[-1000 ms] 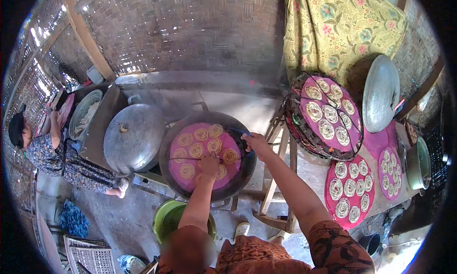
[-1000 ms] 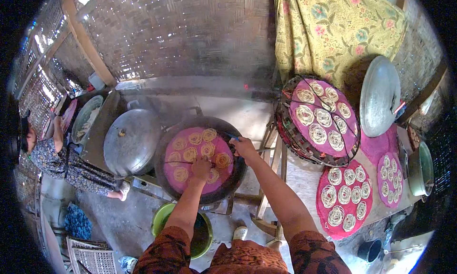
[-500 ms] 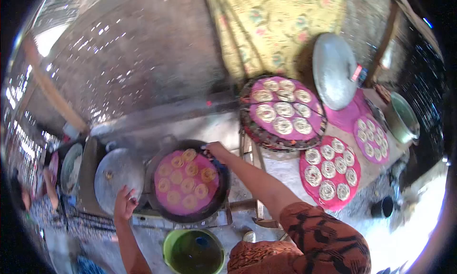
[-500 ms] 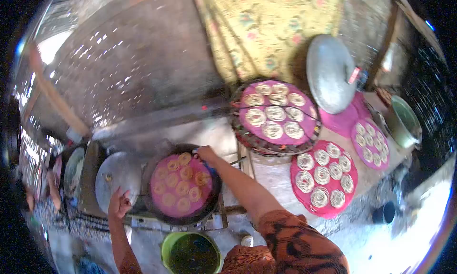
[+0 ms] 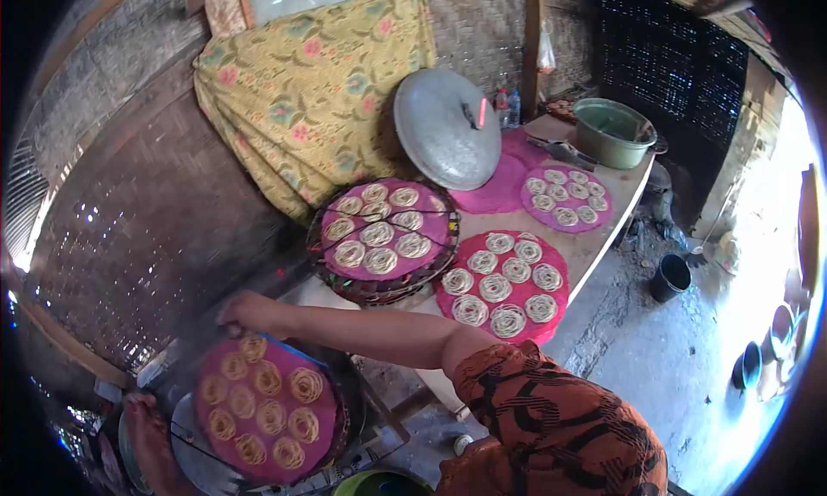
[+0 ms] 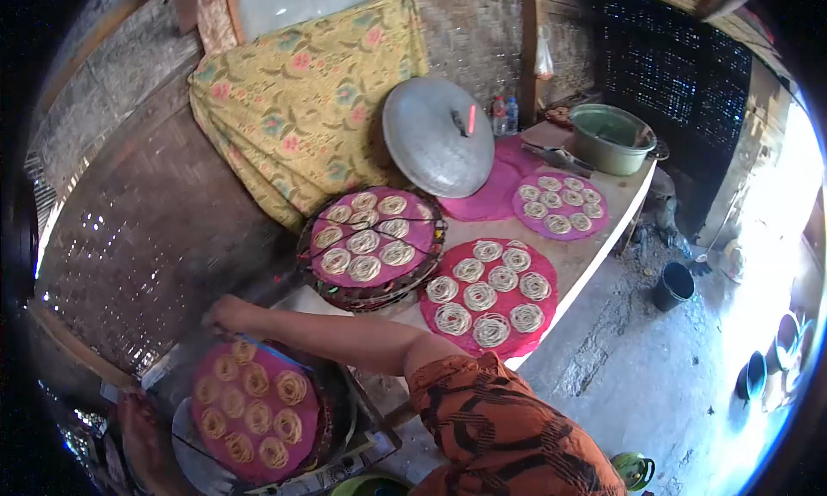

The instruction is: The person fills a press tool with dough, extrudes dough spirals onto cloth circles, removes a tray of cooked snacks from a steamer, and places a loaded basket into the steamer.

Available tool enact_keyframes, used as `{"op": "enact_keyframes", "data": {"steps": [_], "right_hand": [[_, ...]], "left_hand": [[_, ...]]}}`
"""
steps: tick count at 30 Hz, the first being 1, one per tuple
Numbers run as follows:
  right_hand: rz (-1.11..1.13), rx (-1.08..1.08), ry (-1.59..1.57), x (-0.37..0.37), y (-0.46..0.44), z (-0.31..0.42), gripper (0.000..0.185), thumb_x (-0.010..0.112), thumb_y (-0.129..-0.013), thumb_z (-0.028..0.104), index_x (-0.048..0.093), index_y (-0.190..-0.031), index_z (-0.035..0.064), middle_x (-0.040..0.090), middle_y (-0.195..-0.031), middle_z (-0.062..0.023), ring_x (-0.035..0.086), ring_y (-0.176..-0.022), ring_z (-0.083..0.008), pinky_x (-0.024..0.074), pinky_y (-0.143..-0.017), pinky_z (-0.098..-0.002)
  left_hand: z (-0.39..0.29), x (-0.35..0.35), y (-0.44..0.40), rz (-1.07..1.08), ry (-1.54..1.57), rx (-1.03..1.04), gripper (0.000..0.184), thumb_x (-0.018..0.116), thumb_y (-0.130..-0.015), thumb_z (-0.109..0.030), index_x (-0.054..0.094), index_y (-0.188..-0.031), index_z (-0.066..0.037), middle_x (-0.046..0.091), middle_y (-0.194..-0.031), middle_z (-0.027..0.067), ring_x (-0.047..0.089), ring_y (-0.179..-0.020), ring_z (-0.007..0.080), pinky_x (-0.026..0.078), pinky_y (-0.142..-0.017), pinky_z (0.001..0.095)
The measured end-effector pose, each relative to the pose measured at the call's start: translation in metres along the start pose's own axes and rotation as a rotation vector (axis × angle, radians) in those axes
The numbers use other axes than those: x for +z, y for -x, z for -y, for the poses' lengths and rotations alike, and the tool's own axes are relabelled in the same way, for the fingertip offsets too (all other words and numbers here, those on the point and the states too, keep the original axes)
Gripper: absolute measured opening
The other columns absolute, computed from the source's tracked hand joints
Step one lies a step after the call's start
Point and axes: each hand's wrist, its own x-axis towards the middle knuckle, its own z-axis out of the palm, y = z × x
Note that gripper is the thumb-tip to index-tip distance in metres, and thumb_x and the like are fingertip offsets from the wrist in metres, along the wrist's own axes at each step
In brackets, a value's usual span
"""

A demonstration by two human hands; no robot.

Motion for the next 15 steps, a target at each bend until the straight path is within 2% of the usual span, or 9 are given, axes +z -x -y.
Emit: {"op": "enact_keyframes", "data": {"steps": [1, 2, 3, 5, 6, 8, 11, 12, 15], "right_hand": [[0.032, 0.243, -0.216, 0.005, 0.005, 0.043, 0.032, 0.050, -0.089, 0.029, 0.060, -0.077, 0.0017, 0.061, -0.066, -0.0083, 0.056, -0.050, -0.0122, 0.0429, -0.044, -0.0260], [0.061, 0.289, -0.255, 0.013, 0.013, 0.081, 0.036, 0.046, -0.091, 0.032, 0.058, -0.076, 0.0021, 0.062, -0.066, -0.0086, 0.055, -0.048, -0.0132, 0.0427, -0.043, -0.0261], [0.093, 0.335, -0.293, 0.020, 0.021, 0.114, 0.040, 0.043, -0.092, 0.036, 0.057, -0.076, 0.0025, 0.062, -0.066, -0.0088, 0.055, -0.045, -0.0141, 0.0426, -0.042, -0.0262], [0.058, 0.410, -0.339, 0.035, 0.031, 0.164, 0.047, 0.037, -0.093, 0.042, 0.056, -0.083, 0.0000, 0.062, -0.066, -0.0101, 0.056, -0.045, -0.0166, 0.0432, -0.042, -0.0252], [0.059, 0.411, -0.334, 0.037, 0.036, 0.185, 0.047, 0.037, -0.093, 0.042, 0.056, -0.083, 0.0000, 0.062, -0.066, -0.0101, 0.056, -0.045, -0.0166, 0.0432, -0.042, -0.0252], [0.022, 0.372, -0.169, 0.034, 0.048, 0.218, 0.053, 0.035, -0.093, 0.047, 0.053, -0.098, -0.0023, 0.063, -0.075, -0.0131, 0.059, -0.051, -0.0212, 0.0460, -0.047, -0.0296], [0.027, 0.256, -0.269, 0.011, 0.071, 0.237, 0.063, 0.035, -0.090, 0.055, 0.045, -0.113, -0.0033, 0.062, -0.086, -0.0180, 0.062, -0.063, -0.0264, 0.0479, -0.052, -0.0370], [0.009, 0.263, -0.272, -0.001, 0.086, 0.249, 0.067, 0.035, -0.089, 0.058, 0.042, -0.117, -0.0030, 0.061, -0.091, -0.0193, 0.062, -0.069, -0.0286, 0.0478, -0.058, -0.0395], [-0.061, 0.322, -0.278, -0.042, 0.150, 0.301, 0.073, 0.034, -0.088, 0.061, 0.038, -0.121, -0.0037, 0.060, -0.097, -0.0202, 0.062, -0.077, -0.0304, 0.0455, -0.071, -0.0418]], "left_hand": [[-0.028, 0.026, 0.003, 0.131, -0.051, -0.008, 0.024, 0.052, -0.092, -0.025, 0.050, -0.112, -0.011, 0.054, -0.093, -0.0019, 0.048, -0.076, 0.0031, 0.038, -0.063, 0.0161], [-0.049, 0.051, 0.003, 0.260, -0.105, -0.017, 0.023, 0.053, -0.092, -0.021, 0.051, -0.113, -0.011, 0.056, -0.099, -0.0008, 0.053, -0.087, 0.0040, 0.041, -0.067, 0.0163], [-0.062, 0.071, -0.002, 0.272, -0.102, -0.011, 0.023, 0.053, -0.092, -0.021, 0.051, -0.113, -0.011, 0.056, -0.099, -0.0008, 0.053, -0.087, 0.0040, 0.041, -0.067, 0.0163], [-0.082, 0.106, -0.004, 0.184, -0.273, 0.021, 0.032, 0.050, -0.093, -0.030, 0.048, -0.117, -0.009, 0.052, -0.095, -0.0033, 0.045, -0.071, 0.0032, 0.034, -0.064, 0.0185], [-0.087, 0.116, -0.012, 0.123, -0.302, 0.040, 0.031, 0.050, -0.093, -0.030, 0.049, -0.117, -0.010, 0.053, -0.095, -0.0035, 0.045, -0.071, 0.0031, 0.034, -0.064, 0.0188], [-0.103, 0.139, -0.024, 0.071, -0.328, 0.054, 0.030, 0.051, -0.093, -0.031, 0.050, -0.117, -0.012, 0.054, -0.093, -0.0040, 0.044, -0.070, 0.0025, 0.033, -0.062, 0.0186], [-0.138, 0.194, -0.019, 0.173, -0.368, 0.055, 0.029, 0.051, -0.092, -0.032, 0.052, -0.115, -0.013, 0.055, -0.088, -0.0048, 0.044, -0.066, 0.0013, 0.033, -0.059, 0.0175], [-0.147, 0.212, -0.015, 0.260, -0.419, 0.052, 0.028, 0.052, -0.092, -0.032, 0.052, -0.113, -0.014, 0.055, -0.085, -0.0055, 0.043, -0.065, 0.0007, 0.032, -0.057, 0.0169], [-0.162, 0.301, 0.027, 0.251, -0.505, 0.054, 0.023, 0.052, -0.091, -0.033, 0.053, -0.106, -0.015, 0.054, -0.079, -0.0069, 0.042, -0.062, -0.0005, 0.029, -0.054, 0.0157]]}}
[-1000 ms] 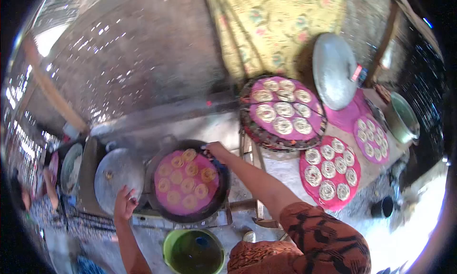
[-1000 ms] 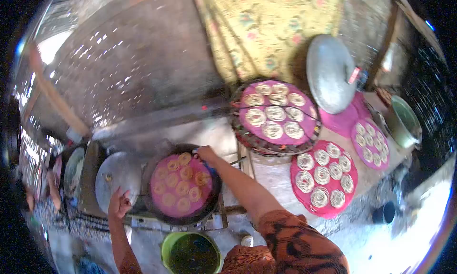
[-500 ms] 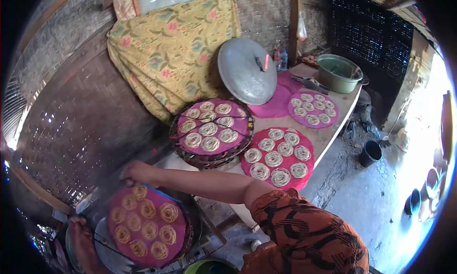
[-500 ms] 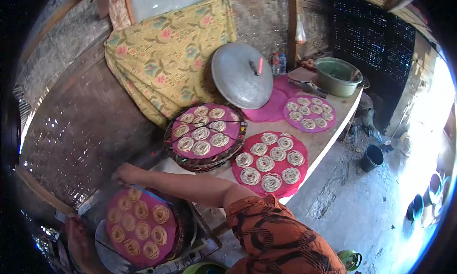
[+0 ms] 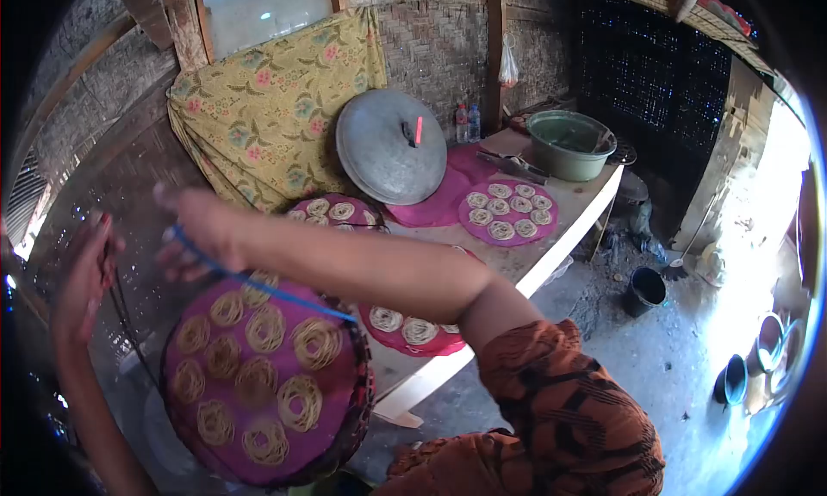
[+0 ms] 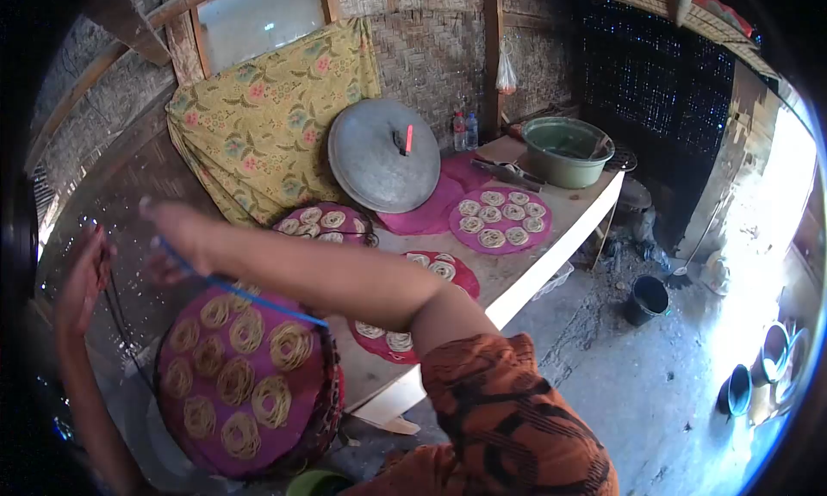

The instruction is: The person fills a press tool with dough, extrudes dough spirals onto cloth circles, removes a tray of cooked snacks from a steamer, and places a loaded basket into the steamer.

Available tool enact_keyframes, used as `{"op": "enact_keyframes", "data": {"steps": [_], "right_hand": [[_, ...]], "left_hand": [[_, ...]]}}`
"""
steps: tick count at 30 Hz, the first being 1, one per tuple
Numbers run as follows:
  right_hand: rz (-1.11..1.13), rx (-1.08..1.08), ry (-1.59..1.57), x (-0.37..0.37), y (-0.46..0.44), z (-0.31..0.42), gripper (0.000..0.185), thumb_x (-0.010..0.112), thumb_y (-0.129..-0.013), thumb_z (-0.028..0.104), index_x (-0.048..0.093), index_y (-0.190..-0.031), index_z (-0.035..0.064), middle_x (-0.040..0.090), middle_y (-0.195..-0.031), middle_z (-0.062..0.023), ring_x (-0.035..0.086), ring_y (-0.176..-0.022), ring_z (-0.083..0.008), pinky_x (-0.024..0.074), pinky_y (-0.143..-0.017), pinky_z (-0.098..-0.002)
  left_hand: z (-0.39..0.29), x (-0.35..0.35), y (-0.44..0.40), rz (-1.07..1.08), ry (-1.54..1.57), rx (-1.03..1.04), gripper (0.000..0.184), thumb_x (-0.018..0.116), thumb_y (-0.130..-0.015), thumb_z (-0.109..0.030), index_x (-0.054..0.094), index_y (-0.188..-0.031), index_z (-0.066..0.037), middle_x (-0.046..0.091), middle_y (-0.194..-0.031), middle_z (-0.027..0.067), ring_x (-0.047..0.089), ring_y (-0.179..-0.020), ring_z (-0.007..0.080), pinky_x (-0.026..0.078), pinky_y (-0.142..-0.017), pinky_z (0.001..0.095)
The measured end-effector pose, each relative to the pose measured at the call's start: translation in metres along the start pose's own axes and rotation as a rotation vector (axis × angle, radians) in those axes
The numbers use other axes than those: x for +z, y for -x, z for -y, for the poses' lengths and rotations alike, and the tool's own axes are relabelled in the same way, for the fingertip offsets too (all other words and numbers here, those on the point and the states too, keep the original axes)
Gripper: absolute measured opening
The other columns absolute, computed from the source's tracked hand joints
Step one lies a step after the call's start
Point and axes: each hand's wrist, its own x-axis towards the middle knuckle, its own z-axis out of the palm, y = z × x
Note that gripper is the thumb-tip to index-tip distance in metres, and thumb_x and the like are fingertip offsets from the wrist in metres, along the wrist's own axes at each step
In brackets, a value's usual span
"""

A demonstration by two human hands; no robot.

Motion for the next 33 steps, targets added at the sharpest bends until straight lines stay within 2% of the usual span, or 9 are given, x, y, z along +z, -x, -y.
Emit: {"op": "enact_keyframes", "data": {"steps": [2, 6, 12, 19, 22, 24, 29, 31, 33], "right_hand": [[-0.073, 0.018, 0.069, -0.022, 0.053, 0.030, 0.072, 0.031, -0.089, 0.059, 0.039, -0.119, -0.0059, 0.060, -0.100, -0.0196, 0.061, -0.078, -0.0296, 0.0431, -0.077, -0.0406], [-0.187, -0.042, 0.125, -0.071, 0.150, 0.076, 0.074, 0.027, -0.090, 0.058, 0.038, -0.118, -0.0089, 0.058, -0.102, -0.0186, 0.062, -0.080, -0.0271, 0.0445, -0.074, -0.0349], [-0.454, -0.160, 0.263, -0.135, 0.288, 0.136, 0.081, 0.031, -0.089, 0.058, 0.032, -0.122, -0.0154, 0.057, -0.103, -0.0188, 0.061, -0.075, -0.0221, 0.0496, -0.056, -0.0290], [-0.691, -0.210, 0.386, -0.231, 0.422, 0.199, 0.089, 0.037, -0.085, 0.065, 0.030, -0.124, -0.0143, 0.059, -0.103, -0.0205, 0.062, -0.076, -0.0212, 0.0474, -0.053, -0.0289], [-0.950, -0.246, 0.471, -0.269, 0.464, 0.217, 0.088, 0.038, -0.083, 0.067, 0.035, -0.119, -0.0134, 0.062, -0.099, -0.0193, 0.060, -0.069, -0.0183, 0.0422, -0.050, -0.0276], [-1.065, -0.212, 0.383, -0.315, 0.487, 0.232, 0.069, 0.036, -0.084, 0.066, 0.027, -0.131, 0.0166, 0.062, -0.085, -0.0165, 0.057, -0.056, -0.0186, 0.0369, -0.042, -0.0283], [-1.252, -0.175, 0.390, -0.419, 0.526, 0.253, 0.072, 0.039, -0.083, 0.067, 0.025, -0.135, 0.0189, 0.061, -0.078, -0.0139, 0.043, -0.048, -0.0130, 0.0292, -0.043, -0.0272], [-1.368, -0.149, 0.403, -0.455, 0.535, 0.273, 0.083, 0.043, -0.078, 0.071, 0.046, -0.094, -0.0096, 0.060, -0.073, -0.0109, 0.042, -0.049, -0.0114, 0.0276, -0.041, -0.0235], [-1.455, -0.212, 0.407, -0.498, 0.546, 0.296, 0.082, 0.045, -0.077, 0.072, 0.046, -0.093, -0.0081, 0.058, -0.070, -0.0104, 0.041, -0.047, -0.0100, 0.0245, -0.039, -0.0222]], "left_hand": [[-0.032, 0.043, 0.013, 0.051, 0.041, 0.014, 0.021, 0.052, -0.091, -0.033, 0.052, -0.102, -0.016, 0.053, -0.079, -0.0070, 0.041, -0.063, -0.0005, 0.029, -0.055, 0.0160], [-0.074, 0.096, 0.011, 0.233, 0.130, 0.090, 0.021, 0.052, -0.090, -0.036, 0.051, -0.102, -0.019, 0.054, -0.082, -0.0070, 0.042, -0.065, 0.0008, 0.030, -0.055, 0.0180], [-0.130, 0.207, 0.004, 0.307, 0.218, 0.141, 0.024, 0.056, -0.088, -0.038, 0.052, -0.101, -0.019, 0.054, -0.080, -0.0067, 0.043, -0.068, 0.0023, 0.032, -0.056, 0.0202], [-0.157, 0.336, -0.080, 0.441, 0.405, 0.170, 0.023, 0.064, -0.084, -0.034, 0.052, -0.096, -0.019, 0.053, -0.077, -0.0038, 0.045, -0.065, 0.0048, 0.032, -0.054, 0.0207], [-0.170, 0.404, -0.117, 0.450, 0.452, 0.140, 0.027, 0.064, -0.083, -0.036, 0.051, -0.096, -0.016, 0.045, -0.076, -0.0058, 0.047, -0.068, 0.0046, 0.031, -0.052, 0.0213], [-0.178, 0.452, -0.140, 0.514, 0.463, 0.142, 0.027, 0.065, -0.082, -0.035, 0.049, -0.094, -0.017, 0.045, -0.075, -0.0052, 0.047, -0.065, 0.0046, 0.030, -0.049, 0.0213], [-0.194, 0.558, -0.195, 0.602, 0.497, 0.139, 0.029, 0.066, -0.082, -0.034, 0.047, -0.094, -0.015, 0.049, -0.075, -0.0027, 0.045, -0.060, 0.0041, 0.029, -0.046, 0.0212], [-0.208, 0.598, -0.225, 0.645, 0.480, 0.151, 0.031, 0.066, -0.082, -0.034, 0.047, -0.095, -0.014, 0.050, -0.075, -0.0018, 0.043, -0.058, 0.0038, 0.029, -0.046, 0.0213], [-0.226, 0.638, -0.261, 0.637, 0.499, 0.153, 0.032, 0.067, -0.082, -0.034, 0.047, -0.095, -0.012, 0.050, -0.074, -0.0012, 0.041, -0.057, 0.0043, 0.029, -0.046, 0.0216]]}}
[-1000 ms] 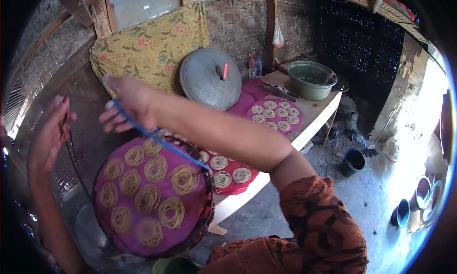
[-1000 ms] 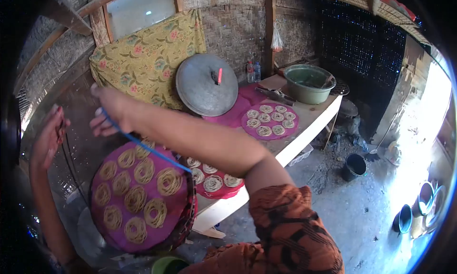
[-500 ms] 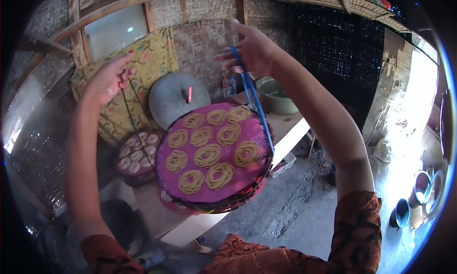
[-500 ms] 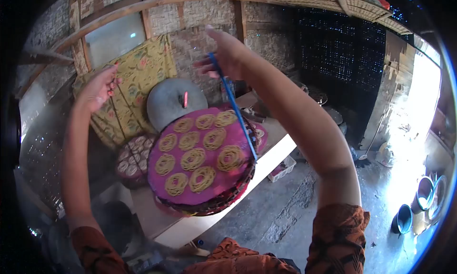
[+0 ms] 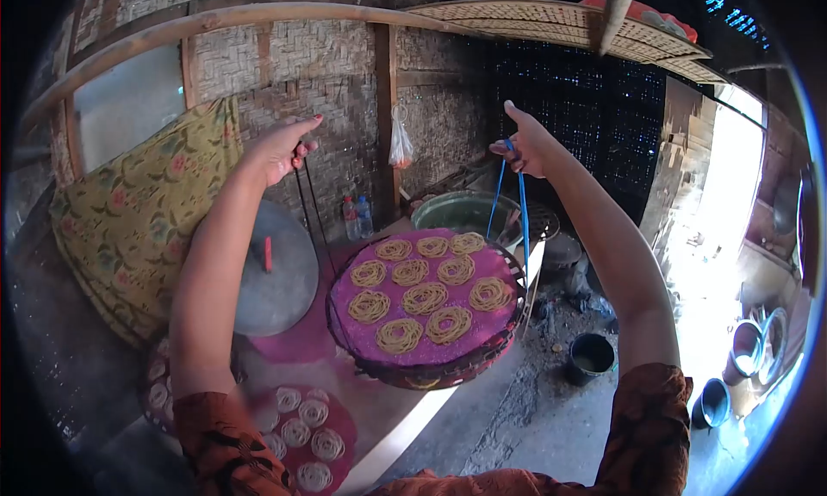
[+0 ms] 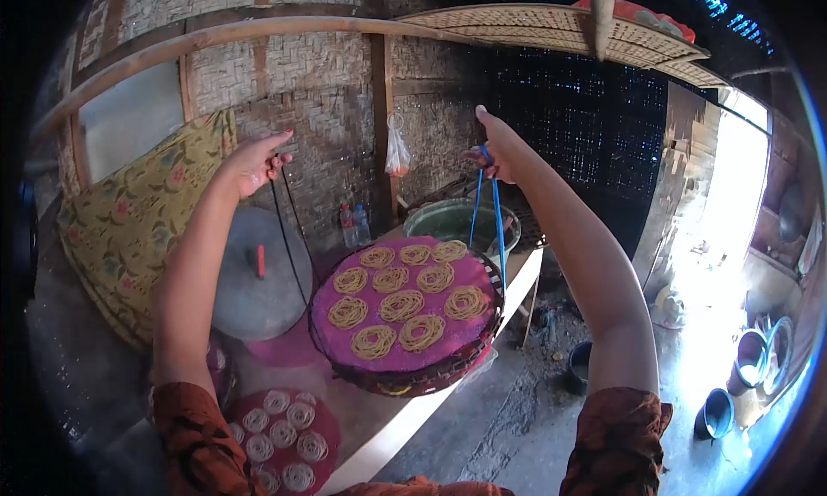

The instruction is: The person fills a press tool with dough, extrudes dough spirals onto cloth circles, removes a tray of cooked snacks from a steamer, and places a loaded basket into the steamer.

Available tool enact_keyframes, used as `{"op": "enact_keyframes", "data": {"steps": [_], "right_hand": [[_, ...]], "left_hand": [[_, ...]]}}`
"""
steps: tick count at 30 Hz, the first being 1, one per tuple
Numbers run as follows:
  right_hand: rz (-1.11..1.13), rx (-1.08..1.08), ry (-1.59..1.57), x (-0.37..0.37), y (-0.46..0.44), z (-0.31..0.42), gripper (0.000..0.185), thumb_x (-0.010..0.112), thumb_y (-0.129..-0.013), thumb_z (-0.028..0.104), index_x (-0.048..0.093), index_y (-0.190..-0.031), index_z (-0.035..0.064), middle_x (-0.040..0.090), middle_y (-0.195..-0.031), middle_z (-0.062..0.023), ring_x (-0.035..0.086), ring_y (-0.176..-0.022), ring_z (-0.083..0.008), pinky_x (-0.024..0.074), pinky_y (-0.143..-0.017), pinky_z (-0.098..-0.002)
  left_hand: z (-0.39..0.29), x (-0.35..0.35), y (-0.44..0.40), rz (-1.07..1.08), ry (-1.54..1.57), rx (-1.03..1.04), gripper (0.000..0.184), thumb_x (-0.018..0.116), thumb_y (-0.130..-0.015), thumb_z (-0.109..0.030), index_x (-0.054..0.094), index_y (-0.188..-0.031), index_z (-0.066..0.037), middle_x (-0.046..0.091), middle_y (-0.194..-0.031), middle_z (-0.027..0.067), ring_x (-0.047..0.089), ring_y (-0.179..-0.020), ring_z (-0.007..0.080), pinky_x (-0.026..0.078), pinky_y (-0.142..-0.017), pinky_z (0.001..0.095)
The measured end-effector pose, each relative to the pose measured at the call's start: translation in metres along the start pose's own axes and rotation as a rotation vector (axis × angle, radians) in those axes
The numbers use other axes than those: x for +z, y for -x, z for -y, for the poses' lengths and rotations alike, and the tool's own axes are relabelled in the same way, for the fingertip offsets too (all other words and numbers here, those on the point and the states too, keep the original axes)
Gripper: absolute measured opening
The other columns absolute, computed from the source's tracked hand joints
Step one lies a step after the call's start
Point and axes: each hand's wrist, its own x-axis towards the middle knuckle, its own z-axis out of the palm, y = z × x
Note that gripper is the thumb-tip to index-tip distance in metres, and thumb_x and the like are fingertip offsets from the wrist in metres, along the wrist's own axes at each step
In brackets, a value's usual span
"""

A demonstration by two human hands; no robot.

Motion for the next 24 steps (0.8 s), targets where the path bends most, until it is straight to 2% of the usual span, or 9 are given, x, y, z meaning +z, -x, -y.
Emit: {"op": "enact_keyframes", "data": {"steps": [3, 5, 12, 16, 18, 19, 22, 23, 24], "right_hand": [[-0.030, 0.016, -0.061, -0.031, -0.072, -0.003, 0.080, 0.046, -0.076, 0.073, 0.046, -0.093, -0.0051, 0.056, -0.068, -0.0093, 0.039, -0.044, -0.0083, 0.0239, -0.038, -0.0217], [-0.110, -0.060, -0.059, -0.043, -0.107, -0.001, 0.080, 0.046, -0.075, 0.074, 0.046, -0.090, -0.0041, 0.055, -0.067, -0.0083, 0.038, -0.043, -0.0068, 0.0228, -0.038, -0.0207], [-0.009, 0.062, -0.085, -0.072, -0.255, -0.017, 0.083, 0.043, -0.074, 0.077, 0.046, -0.085, -0.0054, 0.053, -0.066, -0.0056, 0.038, -0.044, -0.0067, 0.0229, -0.038, -0.0208], [0.061, 0.065, -0.052, -0.082, -0.326, -0.043, 0.088, 0.042, -0.071, 0.080, 0.049, -0.084, -0.0060, 0.053, -0.067, -0.0047, 0.038, -0.047, -0.0073, 0.0234, -0.039, -0.0223], [0.066, 0.088, -0.079, -0.092, -0.355, -0.058, 0.088, 0.042, -0.070, 0.081, 0.049, -0.083, -0.0058, 0.053, -0.067, -0.0043, 0.039, -0.048, -0.0086, 0.0248, -0.041, -0.0226], [0.079, 0.094, -0.075, -0.098, -0.369, -0.067, 0.088, 0.042, -0.070, 0.081, 0.049, -0.083, -0.0058, 0.053, -0.067, -0.0043, 0.039, -0.048, -0.0086, 0.0248, -0.041, -0.0226], [0.224, 0.194, -0.109, -0.117, -0.411, -0.090, 0.085, 0.041, -0.073, 0.079, 0.050, -0.084, -0.0043, 0.053, -0.066, -0.0040, 0.041, -0.049, -0.0112, 0.0272, -0.043, -0.0234], [0.287, 0.215, -0.107, -0.124, -0.423, -0.100, 0.078, 0.041, -0.077, 0.074, 0.050, -0.092, -0.0022, 0.053, -0.066, -0.0052, 0.041, -0.049, -0.0127, 0.0292, -0.042, -0.0249], [0.347, 0.239, -0.104, -0.126, -0.433, -0.110, 0.072, 0.041, -0.081, 0.069, 0.049, -0.101, -0.0001, 0.054, -0.067, -0.0064, 0.041, -0.048, -0.0143, 0.0311, -0.041, -0.0265]], "left_hand": [[0.006, 0.018, -0.068, -0.011, -0.068, 0.070, 0.032, 0.067, -0.081, -0.032, 0.047, -0.093, -0.009, 0.049, -0.071, 0.0000, 0.039, -0.055, 0.0059, 0.029, -0.046, 0.0221], [0.012, 0.030, -0.108, -0.034, -0.100, 0.042, 0.029, 0.067, -0.082, -0.032, 0.048, -0.092, -0.012, 0.050, -0.072, -0.0017, 0.041, -0.056, 0.0043, 0.029, -0.046, 0.0214], [0.066, 0.056, -0.225, -0.221, -0.179, 0.077, 0.024, 0.065, -0.082, -0.028, 0.050, -0.091, -0.013, 0.049, -0.067, -0.0021, 0.039, -0.052, 0.0045, 0.029, -0.044, 0.0223], [0.105, 0.060, -0.287, -0.188, -0.254, 0.018, 0.023, 0.064, -0.082, -0.025, 0.049, -0.092, -0.012, 0.047, -0.065, -0.0017, 0.039, -0.052, 0.0058, 0.028, -0.044, 0.0231], [0.123, 0.069, -0.306, -0.275, -0.234, 0.030, 0.019, 0.064, -0.081, -0.026, 0.053, -0.083, -0.010, 0.048, -0.061, -0.0019, 0.039, -0.050, 0.0059, 0.028, -0.041, 0.0248], [0.131, 0.071, -0.310, -0.239, -0.273, 0.032, 0.017, 0.063, -0.082, -0.024, 0.053, -0.082, -0.010, 0.047, -0.060, -0.0024, 0.039, -0.052, 0.0066, 0.030, -0.043, 0.0256], [0.148, 0.074, -0.324, -0.227, -0.417, 0.052, 0.019, 0.064, -0.081, -0.024, 0.053, -0.085, -0.009, 0.049, -0.065, -0.0019, 0.040, -0.055, 0.0079, 0.032, -0.047, 0.0262], [0.155, 0.074, -0.327, -0.264, -0.368, 0.059, 0.017, 0.062, -0.083, -0.020, 0.051, -0.089, -0.009, 0.049, -0.072, -0.0022, 0.040, -0.061, 0.0084, 0.032, -0.053, 0.0230], [0.157, 0.076, -0.328, -0.271, -0.376, 0.039, 0.017, 0.062, -0.083, -0.020, 0.051, -0.089, -0.009, 0.049, -0.072, -0.0022, 0.040, -0.061, 0.0084, 0.032, -0.053, 0.0230]]}}
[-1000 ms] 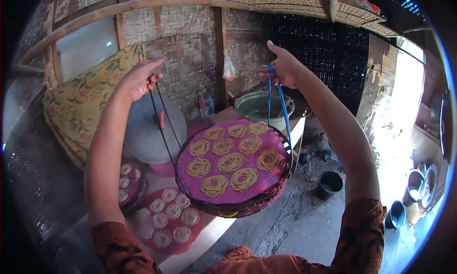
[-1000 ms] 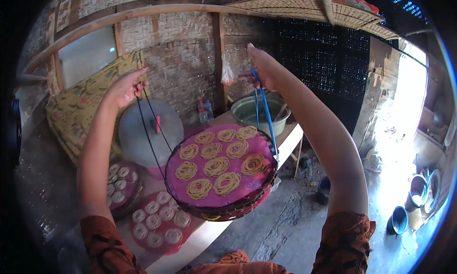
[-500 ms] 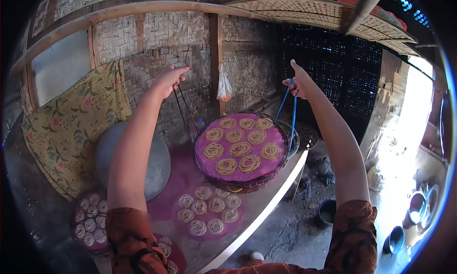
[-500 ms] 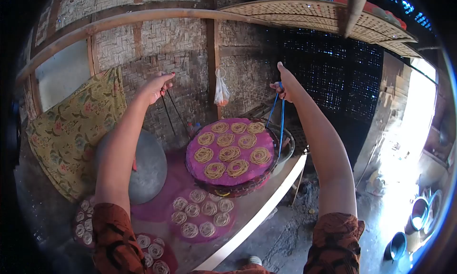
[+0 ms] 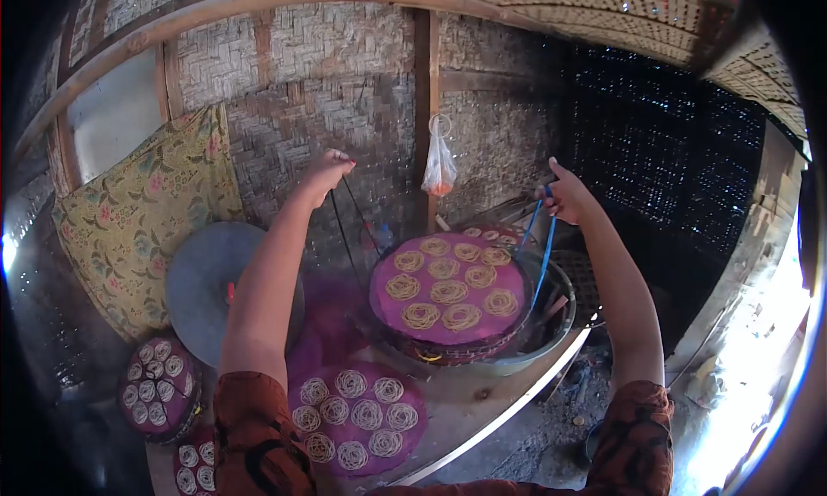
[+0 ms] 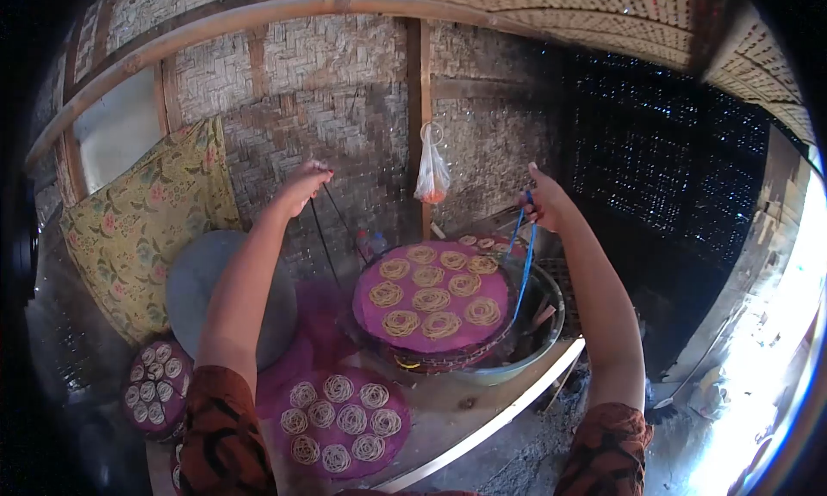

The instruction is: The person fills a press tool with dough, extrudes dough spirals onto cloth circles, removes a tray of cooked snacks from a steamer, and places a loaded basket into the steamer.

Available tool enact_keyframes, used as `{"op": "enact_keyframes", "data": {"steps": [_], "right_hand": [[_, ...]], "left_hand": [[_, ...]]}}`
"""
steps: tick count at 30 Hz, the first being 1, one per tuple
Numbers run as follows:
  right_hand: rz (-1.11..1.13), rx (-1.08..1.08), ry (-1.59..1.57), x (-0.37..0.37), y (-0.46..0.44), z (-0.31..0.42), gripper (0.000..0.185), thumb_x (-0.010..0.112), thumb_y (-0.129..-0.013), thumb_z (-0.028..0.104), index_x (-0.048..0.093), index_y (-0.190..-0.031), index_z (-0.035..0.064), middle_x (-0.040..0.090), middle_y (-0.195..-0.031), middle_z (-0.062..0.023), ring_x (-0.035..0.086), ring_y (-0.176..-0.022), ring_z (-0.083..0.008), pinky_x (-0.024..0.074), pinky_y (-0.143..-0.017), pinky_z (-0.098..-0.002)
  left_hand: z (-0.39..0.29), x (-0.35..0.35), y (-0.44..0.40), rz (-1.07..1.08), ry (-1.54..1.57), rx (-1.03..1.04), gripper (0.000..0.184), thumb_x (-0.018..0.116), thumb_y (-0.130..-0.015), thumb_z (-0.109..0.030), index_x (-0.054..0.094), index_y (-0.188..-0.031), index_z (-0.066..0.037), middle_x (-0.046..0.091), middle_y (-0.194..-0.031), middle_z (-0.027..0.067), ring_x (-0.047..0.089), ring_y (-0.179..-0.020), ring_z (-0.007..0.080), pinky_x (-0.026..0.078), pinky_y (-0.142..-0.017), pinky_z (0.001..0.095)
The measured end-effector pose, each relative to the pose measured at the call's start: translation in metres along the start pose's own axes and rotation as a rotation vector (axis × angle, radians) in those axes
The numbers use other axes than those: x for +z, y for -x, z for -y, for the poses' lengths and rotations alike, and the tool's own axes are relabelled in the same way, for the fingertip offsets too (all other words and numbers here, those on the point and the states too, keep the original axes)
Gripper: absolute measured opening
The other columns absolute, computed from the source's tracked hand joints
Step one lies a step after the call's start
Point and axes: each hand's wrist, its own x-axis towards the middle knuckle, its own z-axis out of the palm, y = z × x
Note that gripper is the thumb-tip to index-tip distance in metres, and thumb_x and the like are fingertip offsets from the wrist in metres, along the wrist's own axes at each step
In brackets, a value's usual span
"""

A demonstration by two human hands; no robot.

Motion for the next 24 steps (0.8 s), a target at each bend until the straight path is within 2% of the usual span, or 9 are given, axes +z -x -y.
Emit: {"op": "enact_keyframes", "data": {"steps": [1, 3, 4, 7, 11, 14, 16, 17, 24], "right_hand": [[0.010, 0.017, -0.001, 0.003, -0.001, -0.002, 0.072, 0.041, -0.081, 0.069, 0.049, -0.101, -0.0001, 0.054, -0.067, -0.0064, 0.041, -0.048, -0.0143, 0.0311, -0.041, -0.0265], [0.017, -0.072, 0.030, 0.004, 0.004, -0.007, 0.065, 0.042, -0.083, 0.067, 0.052, -0.086, 0.0026, 0.054, -0.066, -0.0038, 0.046, -0.053, -0.0150, 0.0362, -0.048, -0.0265], [0.023, -0.049, 0.029, 0.003, 0.001, -0.010, 0.065, 0.042, -0.083, 0.067, 0.052, -0.086, 0.0026, 0.054, -0.066, -0.0038, 0.046, -0.053, -0.0150, 0.0362, -0.048, -0.0265], [0.052, -0.096, 0.010, 0.007, -0.008, -0.009, 0.056, 0.044, -0.087, 0.057, 0.052, -0.090, 0.0014, 0.057, -0.074, -0.0072, 0.056, -0.062, -0.0196, 0.0492, -0.059, -0.0328], [0.098, -0.098, 0.094, 0.028, -0.002, -0.011, 0.054, 0.046, -0.087, 0.056, 0.054, -0.088, 0.0030, 0.059, -0.074, -0.0060, 0.059, -0.065, -0.0181, 0.0487, -0.062, -0.0292], [0.123, -0.067, 0.214, 0.035, -0.005, -0.017, 0.046, 0.047, -0.090, 0.049, 0.056, -0.090, 0.0038, 0.061, -0.078, -0.0077, 0.062, -0.071, -0.0185, 0.0503, -0.064, -0.0301], [0.077, -0.097, 0.493, 0.042, -0.003, -0.022, 0.038, 0.047, -0.092, 0.041, 0.058, -0.091, 0.0043, 0.063, -0.078, -0.0083, 0.062, -0.069, -0.0179, 0.0508, -0.064, -0.0307], [0.080, -0.095, 0.493, 0.045, -0.004, -0.026, 0.038, 0.047, -0.092, 0.041, 0.058, -0.091, 0.0043, 0.063, -0.078, -0.0083, 0.062, -0.069, -0.0179, 0.0508, -0.064, -0.0307], [0.206, -0.142, 0.626, 0.052, -0.023, -0.051, 0.029, 0.053, -0.088, 0.030, 0.062, -0.089, 0.0025, 0.065, -0.075, -0.0076, 0.062, -0.062, -0.0161, 0.0493, -0.055, -0.0281]], "left_hand": [[-0.004, 0.001, 0.000, 0.029, 0.033, -0.011, 0.016, 0.062, -0.083, -0.019, 0.052, -0.089, -0.008, 0.050, -0.074, -0.0017, 0.040, -0.061, 0.0082, 0.033, -0.053, 0.0235], [-0.009, 0.003, 0.001, 0.094, 0.038, -0.037, 0.016, 0.061, -0.084, -0.016, 0.052, -0.093, -0.006, 0.051, -0.078, -0.0007, 0.042, -0.062, 0.0078, 0.036, -0.055, 0.0242], [-0.006, 0.007, 0.001, 0.096, 0.036, -0.061, 0.016, 0.061, -0.084, -0.016, 0.052, -0.093, -0.006, 0.051, -0.078, -0.0007, 0.042, -0.062, 0.0078, 0.036, -0.055, 0.0242], [0.001, 0.020, 0.004, 0.233, -0.031, -0.076, 0.020, 0.061, -0.085, -0.018, 0.053, -0.099, -0.005, 0.055, -0.084, 0.0007, 0.050, -0.067, 0.0083, 0.041, -0.059, 0.0231], [0.003, 0.043, 0.011, 0.321, -0.112, -0.129, 0.024, 0.061, -0.086, -0.020, 0.052, -0.102, -0.005, 0.057, -0.089, 0.0021, 0.054, -0.074, 0.0095, 0.044, -0.065, 0.0247], [0.001, 0.059, 0.019, 0.359, -0.349, -0.084, 0.024, 0.061, -0.084, -0.019, 0.054, -0.102, -0.004, 0.059, -0.092, 0.0045, 0.056, -0.079, 0.0111, 0.045, -0.070, 0.0262], [-0.009, 0.065, 0.032, 0.439, -0.618, 0.000, 0.023, 0.062, -0.082, -0.019, 0.058, -0.099, -0.004, 0.061, -0.092, 0.0068, 0.057, -0.082, 0.0134, 0.045, -0.072, 0.0278], [0.006, 0.070, 0.029, 0.409, -0.631, 0.081, 0.021, 0.062, -0.080, -0.017, 0.060, -0.097, -0.004, 0.063, -0.090, 0.0082, 0.058, -0.083, 0.0152, 0.045, -0.072, 0.0287], [0.004, 0.094, 0.045, 0.463, -0.741, 0.148, 0.024, 0.062, -0.080, -0.018, 0.060, -0.099, -0.003, 0.063, -0.087, 0.0090, 0.059, -0.080, 0.0191, 0.045, -0.071, 0.0306]]}}
